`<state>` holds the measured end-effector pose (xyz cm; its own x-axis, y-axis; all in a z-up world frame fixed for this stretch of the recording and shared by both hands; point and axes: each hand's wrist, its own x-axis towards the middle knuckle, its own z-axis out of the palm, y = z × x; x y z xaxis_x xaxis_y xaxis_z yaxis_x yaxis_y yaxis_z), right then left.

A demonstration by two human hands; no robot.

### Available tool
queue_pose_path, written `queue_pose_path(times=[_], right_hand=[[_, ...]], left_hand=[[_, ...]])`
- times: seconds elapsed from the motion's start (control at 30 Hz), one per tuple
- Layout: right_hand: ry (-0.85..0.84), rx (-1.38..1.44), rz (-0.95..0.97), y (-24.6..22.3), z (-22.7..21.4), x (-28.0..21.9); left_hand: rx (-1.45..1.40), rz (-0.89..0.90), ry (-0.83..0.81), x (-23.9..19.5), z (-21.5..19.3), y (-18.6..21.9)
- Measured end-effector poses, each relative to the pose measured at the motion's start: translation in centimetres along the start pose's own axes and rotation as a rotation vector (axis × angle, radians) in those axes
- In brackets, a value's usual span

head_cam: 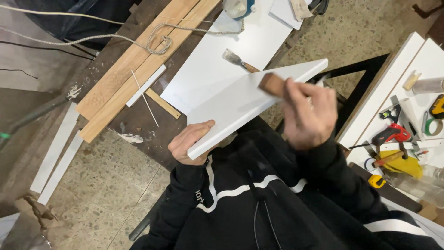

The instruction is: Sanding and scraping the edges of a white melamine furniture board to finish it.

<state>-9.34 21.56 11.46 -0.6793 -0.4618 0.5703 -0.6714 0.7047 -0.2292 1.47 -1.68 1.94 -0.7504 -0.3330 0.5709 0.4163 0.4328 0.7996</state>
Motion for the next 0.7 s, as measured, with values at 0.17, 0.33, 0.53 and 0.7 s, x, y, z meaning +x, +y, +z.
queue_pose_path(times=[0.17,0.33,0.53,0.7], right_hand=[[0.026,-0.099,0.014,3.8,0.4,-0.5],[0.051,0.049,-0.072,-1.0,1.1,-0.6],[0.057,-0.143,0.103,1.1,0.6,-0.5],[-0.013,0.089,-0.107,-5.1,3.2,-2.7]], left_hand=[[0.011,-0.002,0.023,-0.3,0.3,-0.2],[-0.007,0.010,0.046,-0.2,0.4,-0.5],[-0.011,-0.009,0.019,0.2,0.2,-0.5],[-0.045,-0.015,0.004,1.1,0.2,-0.1]])
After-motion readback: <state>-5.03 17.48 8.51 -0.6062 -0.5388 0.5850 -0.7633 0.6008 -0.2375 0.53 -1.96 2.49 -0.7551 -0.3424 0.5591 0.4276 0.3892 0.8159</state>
